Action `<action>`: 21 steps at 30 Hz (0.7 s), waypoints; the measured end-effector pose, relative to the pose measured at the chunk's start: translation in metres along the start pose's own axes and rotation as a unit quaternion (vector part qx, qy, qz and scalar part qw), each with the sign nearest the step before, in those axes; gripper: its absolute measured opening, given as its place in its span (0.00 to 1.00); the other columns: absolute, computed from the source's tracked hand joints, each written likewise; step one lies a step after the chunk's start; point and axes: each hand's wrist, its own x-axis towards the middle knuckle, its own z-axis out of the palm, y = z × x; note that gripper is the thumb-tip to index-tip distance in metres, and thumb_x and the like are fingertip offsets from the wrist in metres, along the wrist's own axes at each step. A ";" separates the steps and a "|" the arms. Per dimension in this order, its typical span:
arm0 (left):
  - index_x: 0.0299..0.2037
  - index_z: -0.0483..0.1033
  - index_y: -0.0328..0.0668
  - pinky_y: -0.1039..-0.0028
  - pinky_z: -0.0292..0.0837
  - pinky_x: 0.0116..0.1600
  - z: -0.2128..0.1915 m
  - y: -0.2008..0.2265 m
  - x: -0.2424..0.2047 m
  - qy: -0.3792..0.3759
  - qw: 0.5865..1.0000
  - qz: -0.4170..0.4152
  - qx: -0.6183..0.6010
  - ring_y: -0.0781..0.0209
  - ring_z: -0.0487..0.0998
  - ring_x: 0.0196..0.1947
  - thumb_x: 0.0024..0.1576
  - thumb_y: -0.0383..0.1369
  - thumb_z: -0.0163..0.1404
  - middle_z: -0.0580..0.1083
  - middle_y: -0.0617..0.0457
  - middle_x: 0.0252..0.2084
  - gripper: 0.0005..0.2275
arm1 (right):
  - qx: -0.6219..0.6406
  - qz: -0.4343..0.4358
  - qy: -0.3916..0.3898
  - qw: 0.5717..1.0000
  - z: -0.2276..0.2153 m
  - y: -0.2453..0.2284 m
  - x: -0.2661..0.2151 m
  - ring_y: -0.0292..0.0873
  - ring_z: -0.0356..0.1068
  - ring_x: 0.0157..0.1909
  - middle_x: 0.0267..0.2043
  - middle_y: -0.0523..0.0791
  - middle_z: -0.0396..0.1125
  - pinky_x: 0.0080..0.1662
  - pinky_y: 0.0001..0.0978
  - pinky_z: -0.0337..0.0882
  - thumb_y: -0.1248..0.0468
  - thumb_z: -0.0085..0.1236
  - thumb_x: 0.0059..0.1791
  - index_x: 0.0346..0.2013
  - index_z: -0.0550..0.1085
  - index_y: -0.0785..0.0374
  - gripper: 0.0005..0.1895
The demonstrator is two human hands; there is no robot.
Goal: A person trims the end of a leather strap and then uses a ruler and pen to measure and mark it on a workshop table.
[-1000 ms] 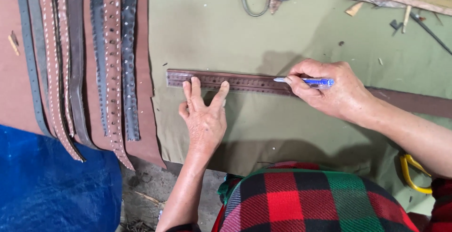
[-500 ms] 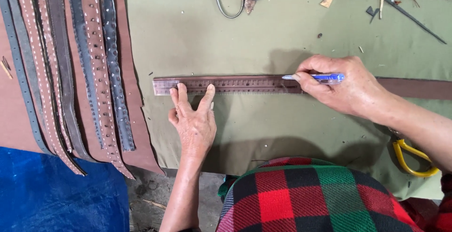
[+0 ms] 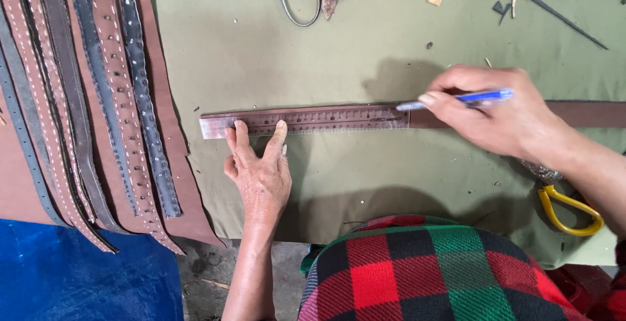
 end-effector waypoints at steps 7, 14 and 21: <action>0.62 0.76 0.65 0.52 0.53 0.61 -0.017 0.002 0.015 0.006 0.999 0.010 -0.043 0.38 0.53 0.77 0.62 0.43 0.57 0.58 0.44 0.75 0.17 | -0.143 -0.115 0.079 0.980 0.012 0.043 -0.028 0.52 0.72 0.44 0.45 0.54 0.71 0.46 0.45 0.73 0.62 0.54 0.59 0.41 0.73 0.68 0.10; 0.64 0.74 0.61 0.51 0.52 0.60 -0.025 -0.006 0.031 -0.009 0.999 0.039 -0.030 0.44 0.58 0.75 0.59 0.44 0.61 0.65 0.51 0.70 0.22 | -0.194 -0.018 -0.015 0.981 0.059 0.050 -0.028 0.56 0.71 0.28 0.46 0.48 0.60 0.26 0.58 0.78 0.49 0.62 0.49 0.66 0.66 0.52 0.33; 0.61 0.75 0.62 0.53 0.52 0.59 -0.026 -0.005 0.032 -0.016 0.997 0.048 -0.061 0.46 0.60 0.74 0.61 0.42 0.59 0.67 0.54 0.68 0.18 | -0.204 0.003 -0.034 0.978 0.067 0.053 -0.032 0.54 0.70 0.29 0.49 0.49 0.56 0.25 0.57 0.78 0.53 0.60 0.50 0.66 0.66 0.51 0.29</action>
